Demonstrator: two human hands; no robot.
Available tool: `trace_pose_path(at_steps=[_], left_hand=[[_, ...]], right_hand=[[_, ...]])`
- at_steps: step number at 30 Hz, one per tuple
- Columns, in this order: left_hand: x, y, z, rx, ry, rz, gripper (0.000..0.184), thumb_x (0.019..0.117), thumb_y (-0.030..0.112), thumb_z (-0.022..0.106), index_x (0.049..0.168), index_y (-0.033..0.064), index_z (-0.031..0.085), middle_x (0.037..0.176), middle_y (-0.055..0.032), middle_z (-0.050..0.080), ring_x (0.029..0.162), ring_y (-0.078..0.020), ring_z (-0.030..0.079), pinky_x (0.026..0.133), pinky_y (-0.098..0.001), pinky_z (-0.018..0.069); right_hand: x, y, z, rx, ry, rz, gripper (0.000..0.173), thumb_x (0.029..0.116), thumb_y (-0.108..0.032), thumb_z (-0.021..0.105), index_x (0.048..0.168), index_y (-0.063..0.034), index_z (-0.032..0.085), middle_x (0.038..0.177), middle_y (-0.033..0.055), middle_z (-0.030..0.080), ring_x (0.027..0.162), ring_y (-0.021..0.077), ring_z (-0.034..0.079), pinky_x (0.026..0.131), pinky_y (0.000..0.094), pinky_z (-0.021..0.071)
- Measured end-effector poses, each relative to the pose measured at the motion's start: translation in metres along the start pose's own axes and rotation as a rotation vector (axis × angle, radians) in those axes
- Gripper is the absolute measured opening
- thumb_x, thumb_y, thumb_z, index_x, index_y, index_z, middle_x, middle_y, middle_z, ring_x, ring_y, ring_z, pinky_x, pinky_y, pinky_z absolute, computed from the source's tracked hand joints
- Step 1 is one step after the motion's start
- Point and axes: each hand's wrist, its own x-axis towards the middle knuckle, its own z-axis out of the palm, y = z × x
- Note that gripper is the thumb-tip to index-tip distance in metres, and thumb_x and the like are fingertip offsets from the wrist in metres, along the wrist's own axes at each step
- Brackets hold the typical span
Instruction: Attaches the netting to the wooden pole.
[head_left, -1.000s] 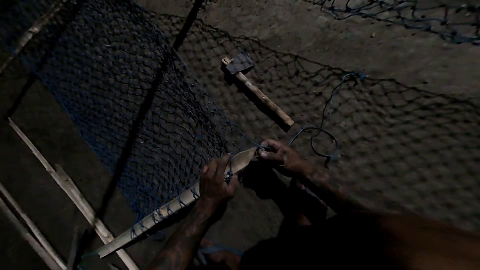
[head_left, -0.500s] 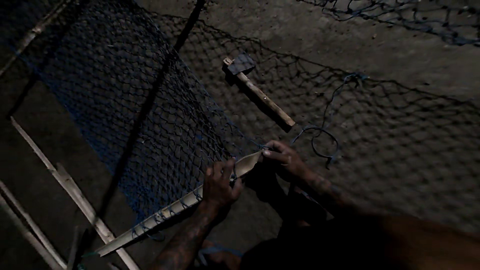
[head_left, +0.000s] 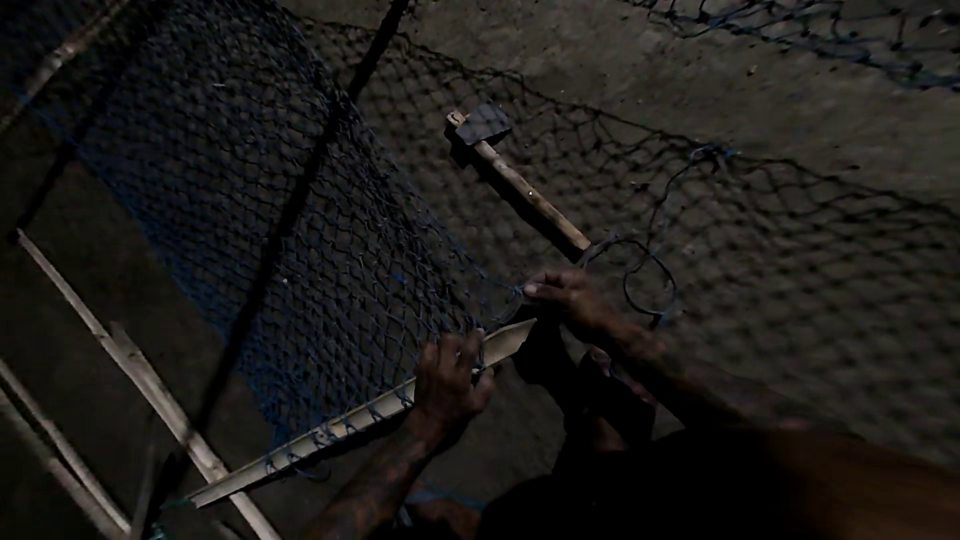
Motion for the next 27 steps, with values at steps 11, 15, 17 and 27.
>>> trace_pose_path(at_steps=[11, 15, 17, 27], left_hand=[[0.008, 0.006, 0.004, 0.053, -0.267, -0.084, 0.054, 0.0892, 0.037, 0.066, 0.137, 0.012, 0.065, 0.111, -0.0181, 0.07, 0.091, -0.0369, 0.068, 0.077, -0.0509, 0.0554], [0.009, 0.004, 0.023, 0.092, -0.296, -0.097, 0.053, 0.0884, 0.035, 0.068, 0.136, 0.013, 0.065, 0.105, -0.0173, 0.069, 0.09, -0.0364, 0.067, 0.077, -0.0513, 0.0541], [0.011, 0.007, 0.029, 0.141, -0.333, -0.124, 0.052, 0.0883, 0.033, 0.067, 0.136, 0.013, 0.065, 0.106, -0.0191, 0.069, 0.093, -0.038, 0.068, 0.078, -0.0523, 0.0541], [0.02, 0.017, 0.026, 0.079, -0.375, -0.223, 0.054, 0.0855, 0.036, 0.069, 0.134, 0.0118, 0.067, 0.126, -0.0226, 0.064, 0.112, -0.0407, 0.064, 0.091, -0.0545, 0.0511]], right_hand=[[-0.005, -0.016, -0.002, -0.489, 0.124, 0.04, 0.015, 0.0996, -0.015, 0.067, 0.104, -0.0013, 0.071, 0.089, 0.0079, 0.069, 0.078, 0.0129, 0.066, 0.077, 0.0341, 0.0572], [-0.007, -0.006, -0.004, -0.555, 0.149, 0.025, 0.017, 0.0994, -0.016, 0.067, 0.107, -0.001, 0.072, 0.096, 0.0109, 0.071, 0.086, 0.016, 0.068, 0.083, 0.0373, 0.0569], [-0.009, -0.003, -0.005, -0.565, 0.158, 0.015, 0.017, 0.0994, -0.016, 0.067, 0.106, -0.0012, 0.072, 0.094, 0.0102, 0.071, 0.085, 0.0148, 0.068, 0.083, 0.036, 0.0568], [-0.005, 0.006, -0.008, -0.456, 0.199, 0.145, 0.015, 0.1009, -0.015, 0.065, 0.105, -0.0036, 0.073, 0.094, 0.0078, 0.071, 0.085, 0.0137, 0.067, 0.081, 0.0347, 0.0567]])
